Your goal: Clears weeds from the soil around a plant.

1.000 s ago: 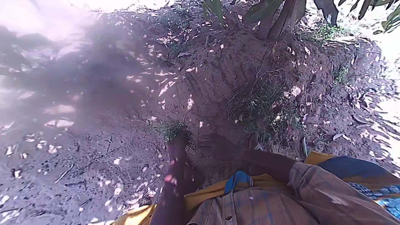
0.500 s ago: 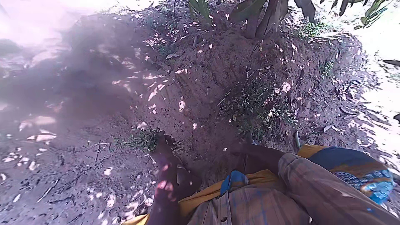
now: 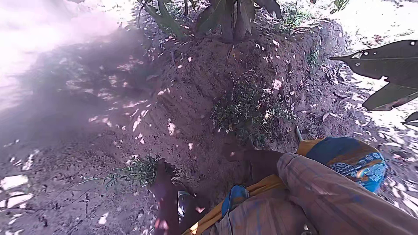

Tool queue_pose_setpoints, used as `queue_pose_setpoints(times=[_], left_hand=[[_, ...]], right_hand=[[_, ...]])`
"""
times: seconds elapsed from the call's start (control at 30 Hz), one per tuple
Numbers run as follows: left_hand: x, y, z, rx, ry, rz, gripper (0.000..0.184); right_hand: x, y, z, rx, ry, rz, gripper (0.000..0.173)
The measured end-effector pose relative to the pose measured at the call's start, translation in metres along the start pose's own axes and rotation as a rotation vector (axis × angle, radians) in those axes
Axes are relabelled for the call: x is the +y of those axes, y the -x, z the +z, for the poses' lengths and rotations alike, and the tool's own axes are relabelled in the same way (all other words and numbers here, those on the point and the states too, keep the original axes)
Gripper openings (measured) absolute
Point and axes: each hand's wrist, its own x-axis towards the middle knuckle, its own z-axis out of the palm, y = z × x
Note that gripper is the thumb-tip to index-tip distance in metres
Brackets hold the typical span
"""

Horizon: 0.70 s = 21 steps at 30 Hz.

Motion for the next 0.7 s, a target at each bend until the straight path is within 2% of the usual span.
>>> queue_pose_setpoints(times=[0.03, 0.07, 0.1, 0.17, 0.2, 0.23, 0.3, 0.33, 0.4, 0.47, 0.6, 0.63, 0.7], left_hand=[[0.001, 0.002, 0.001, -0.007, -0.023, -0.013, 0.018], [0.002, 0.003, 0.003, -0.013, -0.035, -0.015, 0.017], [0.001, 0.002, 0.004, -0.014, -0.038, -0.011, 0.017], [-0.003, 0.001, 0.004, -0.015, -0.031, 0.007, 0.016], [-0.004, 0.000, 0.003, -0.017, -0.035, 0.013, 0.017], [-0.005, 0.000, 0.002, -0.018, -0.045, 0.009, 0.017], [-0.008, -0.001, 0.000, -0.011, -0.057, -0.007, 0.017], [-0.009, -0.001, -0.001, -0.004, -0.052, -0.006, 0.016], [-0.009, -0.001, 0.000, 0.007, -0.041, -0.012, 0.016], [-0.008, -0.001, 0.001, 0.022, -0.032, -0.019, 0.017], [-0.007, -0.002, -0.001, 0.026, -0.043, -0.022, 0.016], [-0.007, -0.002, -0.002, 0.024, -0.043, -0.026, 0.017], [-0.009, -0.004, -0.003, 0.022, -0.032, -0.016, 0.017]], right_hand=[[-0.031, -0.009, -0.029, -0.298, -0.058, 0.085, 0.039], [-0.048, -0.016, -0.046, -0.414, -0.088, 0.089, 0.034], [-0.053, -0.014, -0.057, -0.401, -0.136, 0.054, 0.034], [-0.041, -0.002, -0.070, -0.145, -0.229, -0.013, 0.040], [-0.049, -0.006, -0.099, -0.244, -0.205, 0.203, 0.045], [-0.038, -0.017, -0.108, -0.205, -0.202, 0.307, 0.046], [0.014, -0.049, -0.094, 0.042, -0.195, 0.295, 0.043], [0.031, -0.059, -0.095, 0.070, -0.153, 0.321, 0.040], [0.041, -0.061, -0.110, -0.013, -0.190, 0.435, 0.039], [0.048, -0.065, -0.108, -0.042, -0.214, 0.469, 0.039], [0.025, -0.067, -0.101, -0.169, -0.067, 0.277, 0.038], [0.020, -0.066, -0.098, -0.125, -0.057, 0.175, 0.037], [0.018, -0.067, -0.091, 0.085, -0.144, -0.033, 0.036]])
